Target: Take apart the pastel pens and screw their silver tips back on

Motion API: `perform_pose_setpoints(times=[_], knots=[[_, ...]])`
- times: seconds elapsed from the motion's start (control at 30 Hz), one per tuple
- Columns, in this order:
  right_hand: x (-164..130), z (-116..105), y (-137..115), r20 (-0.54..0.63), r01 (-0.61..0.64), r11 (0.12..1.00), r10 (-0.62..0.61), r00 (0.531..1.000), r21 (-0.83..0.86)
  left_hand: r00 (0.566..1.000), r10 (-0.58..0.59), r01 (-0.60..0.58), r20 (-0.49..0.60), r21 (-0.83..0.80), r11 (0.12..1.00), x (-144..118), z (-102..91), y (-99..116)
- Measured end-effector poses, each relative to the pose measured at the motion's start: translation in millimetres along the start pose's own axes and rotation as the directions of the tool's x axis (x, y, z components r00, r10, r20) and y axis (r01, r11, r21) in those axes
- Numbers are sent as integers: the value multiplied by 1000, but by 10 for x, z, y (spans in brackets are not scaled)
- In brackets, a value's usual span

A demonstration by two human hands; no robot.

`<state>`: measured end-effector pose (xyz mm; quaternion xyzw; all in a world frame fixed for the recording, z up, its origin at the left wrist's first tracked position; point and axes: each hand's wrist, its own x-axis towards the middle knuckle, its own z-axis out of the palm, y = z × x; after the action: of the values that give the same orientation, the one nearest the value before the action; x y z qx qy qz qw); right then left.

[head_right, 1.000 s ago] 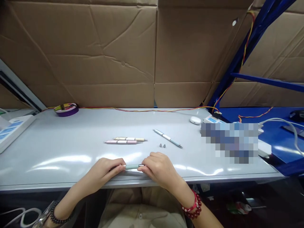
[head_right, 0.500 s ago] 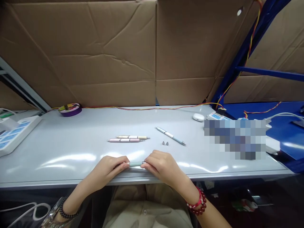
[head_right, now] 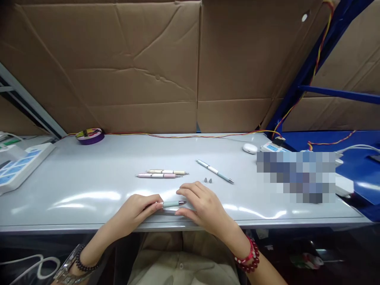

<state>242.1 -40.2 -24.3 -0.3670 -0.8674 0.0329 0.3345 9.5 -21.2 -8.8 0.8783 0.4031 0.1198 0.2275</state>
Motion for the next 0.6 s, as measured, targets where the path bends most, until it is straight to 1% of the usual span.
perform_pose_setpoints(times=[0.1,0.3,0.47,0.53,0.6], knots=[[-15,2,13,-19,-7,1000,8,1000,19,1000,0,0,-3,7,1000,-1,8,-4],[-27,1,17,15,0,1000,0,1000,10,1000,6,-6,1,-3,1000,-5,7,2],[-32,33,25,-64,40,998,-37,997,39,1000,3,-3,0,-6,1000,-1,-2,-5],[-28,41,34,-50,52,997,-49,998,51,1000,8,-8,1,-6,1000,-7,-2,-2],[-21,40,39,-12,40,998,-39,999,55,1000,15,-15,2,-3,1000,-17,4,2]])
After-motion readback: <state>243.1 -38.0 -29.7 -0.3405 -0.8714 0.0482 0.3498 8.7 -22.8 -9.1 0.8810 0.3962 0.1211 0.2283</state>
